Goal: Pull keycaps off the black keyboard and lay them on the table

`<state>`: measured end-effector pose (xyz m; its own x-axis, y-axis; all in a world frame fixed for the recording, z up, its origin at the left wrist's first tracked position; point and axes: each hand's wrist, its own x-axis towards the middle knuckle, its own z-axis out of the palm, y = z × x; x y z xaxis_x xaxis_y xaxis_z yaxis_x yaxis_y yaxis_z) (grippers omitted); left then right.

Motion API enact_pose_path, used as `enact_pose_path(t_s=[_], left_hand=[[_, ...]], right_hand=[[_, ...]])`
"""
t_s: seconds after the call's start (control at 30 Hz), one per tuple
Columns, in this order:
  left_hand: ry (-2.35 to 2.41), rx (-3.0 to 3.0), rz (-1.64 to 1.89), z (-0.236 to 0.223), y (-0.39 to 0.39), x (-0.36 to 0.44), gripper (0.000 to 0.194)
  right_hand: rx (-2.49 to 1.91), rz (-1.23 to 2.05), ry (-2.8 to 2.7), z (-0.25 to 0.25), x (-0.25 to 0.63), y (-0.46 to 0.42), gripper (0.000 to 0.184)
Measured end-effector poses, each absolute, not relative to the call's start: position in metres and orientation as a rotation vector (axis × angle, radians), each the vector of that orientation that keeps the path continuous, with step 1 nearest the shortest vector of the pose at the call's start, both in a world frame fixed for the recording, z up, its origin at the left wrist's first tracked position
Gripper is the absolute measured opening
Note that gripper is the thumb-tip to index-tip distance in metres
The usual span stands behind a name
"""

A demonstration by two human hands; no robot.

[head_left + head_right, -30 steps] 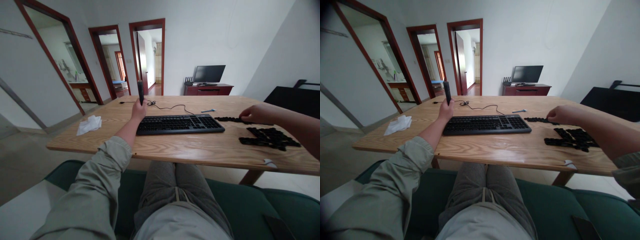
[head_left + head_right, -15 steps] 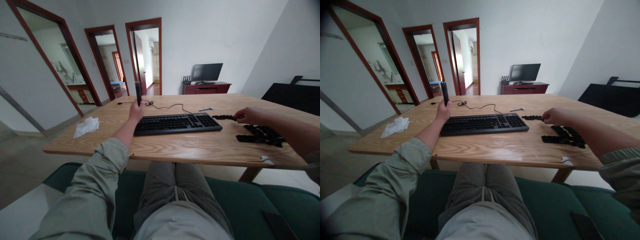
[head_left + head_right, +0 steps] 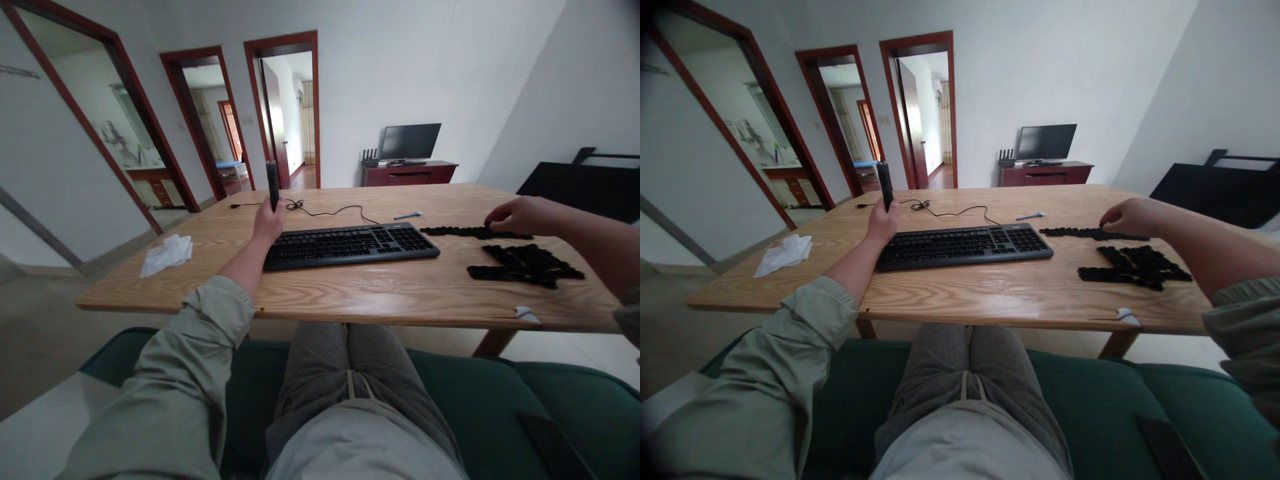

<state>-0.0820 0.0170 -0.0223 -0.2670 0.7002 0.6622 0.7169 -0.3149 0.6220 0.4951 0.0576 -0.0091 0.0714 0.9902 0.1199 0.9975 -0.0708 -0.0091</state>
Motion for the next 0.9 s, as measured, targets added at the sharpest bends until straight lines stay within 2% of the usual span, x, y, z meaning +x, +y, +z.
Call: enact_pose_path(t_s=[0.1, 0.23, 0.5, 0.63, 0.77, 0.9], left_hand=[[-1.827, -1.911, -1.682, -0.022, 0.016, -0.082, 0.033], [-1.836, -1.925, -1.688, -0.021, 0.014, -0.08, 0.031], [-1.834, -1.942, -1.658, -0.02, 0.011, -0.079, 0.032], [-1.852, -1.965, -1.639, -0.02, 0.011, -0.08, 0.031], [-1.85, -2.025, -1.637, -0.02, 0.01, -0.078, 0.027], [-1.862, -2.081, -1.582, -0.021, 0.009, -0.075, 0.018]], right_hand=[[-2.266, 0.218, -2.123, -0.019, 0.491, 0.056, 0.024], [-2.264, 0.268, -2.121, -0.035, 0.479, 0.061, 0.026], [-2.312, 0.067, -2.279, -0.048, 0.476, 0.074, 0.023], [-2.284, -0.036, -2.298, -0.043, 0.463, 0.071, 0.03], [-2.116, -0.101, -2.262, -0.021, 0.407, 0.058, 0.03], [-1.757, -0.057, -2.37, -0.004, 0.308, 0.039, 0.029]])
